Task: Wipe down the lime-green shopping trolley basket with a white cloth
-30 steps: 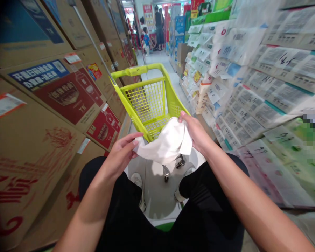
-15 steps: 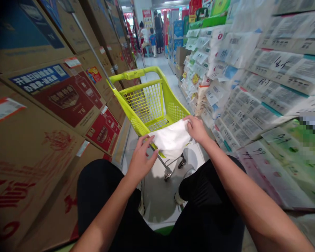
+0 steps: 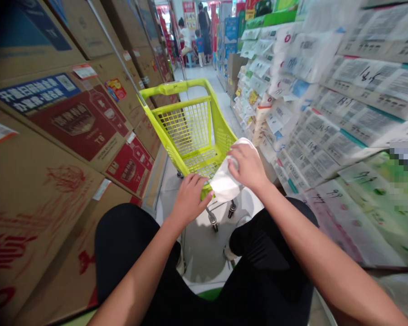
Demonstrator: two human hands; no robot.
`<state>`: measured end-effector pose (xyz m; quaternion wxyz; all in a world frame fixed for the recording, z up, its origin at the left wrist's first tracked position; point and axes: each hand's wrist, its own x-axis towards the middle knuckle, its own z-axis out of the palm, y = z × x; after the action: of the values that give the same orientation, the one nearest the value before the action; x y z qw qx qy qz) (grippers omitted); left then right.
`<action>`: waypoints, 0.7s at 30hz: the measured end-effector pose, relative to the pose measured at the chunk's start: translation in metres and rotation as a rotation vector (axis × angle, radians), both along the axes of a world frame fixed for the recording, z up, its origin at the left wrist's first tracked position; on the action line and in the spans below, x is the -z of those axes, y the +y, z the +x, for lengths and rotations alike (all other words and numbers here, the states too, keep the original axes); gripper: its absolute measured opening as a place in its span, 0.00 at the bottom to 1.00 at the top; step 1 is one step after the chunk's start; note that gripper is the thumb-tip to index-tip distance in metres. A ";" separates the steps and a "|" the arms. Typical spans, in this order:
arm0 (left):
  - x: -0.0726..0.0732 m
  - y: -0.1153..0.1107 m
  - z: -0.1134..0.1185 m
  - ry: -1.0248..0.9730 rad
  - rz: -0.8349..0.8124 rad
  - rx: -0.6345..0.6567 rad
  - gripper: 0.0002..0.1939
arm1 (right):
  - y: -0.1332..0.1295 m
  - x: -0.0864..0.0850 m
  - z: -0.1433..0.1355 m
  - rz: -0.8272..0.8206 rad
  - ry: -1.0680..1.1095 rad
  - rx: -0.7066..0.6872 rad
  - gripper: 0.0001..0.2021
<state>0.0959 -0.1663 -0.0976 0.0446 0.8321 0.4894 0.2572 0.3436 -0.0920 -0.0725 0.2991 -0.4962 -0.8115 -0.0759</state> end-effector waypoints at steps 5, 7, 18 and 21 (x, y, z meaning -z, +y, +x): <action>0.020 0.003 -0.008 0.003 0.066 0.055 0.20 | -0.040 0.016 -0.073 -0.274 -0.193 -0.067 0.24; 0.032 0.004 -0.012 -0.083 0.110 0.069 0.25 | -0.050 0.020 -0.094 -0.266 -0.134 -0.074 0.25; 0.042 0.015 -0.058 -0.233 0.163 0.097 0.12 | -0.025 0.010 -0.035 -0.255 -0.378 -0.066 0.27; 0.040 0.014 -0.046 -0.242 0.167 0.080 0.12 | -0.023 0.016 -0.034 -0.239 -0.386 -0.032 0.27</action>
<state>0.0496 -0.1526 -0.1376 0.0442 0.8146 0.4238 0.3934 0.3095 -0.1154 -0.0883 0.0786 -0.4915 -0.8646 -0.0682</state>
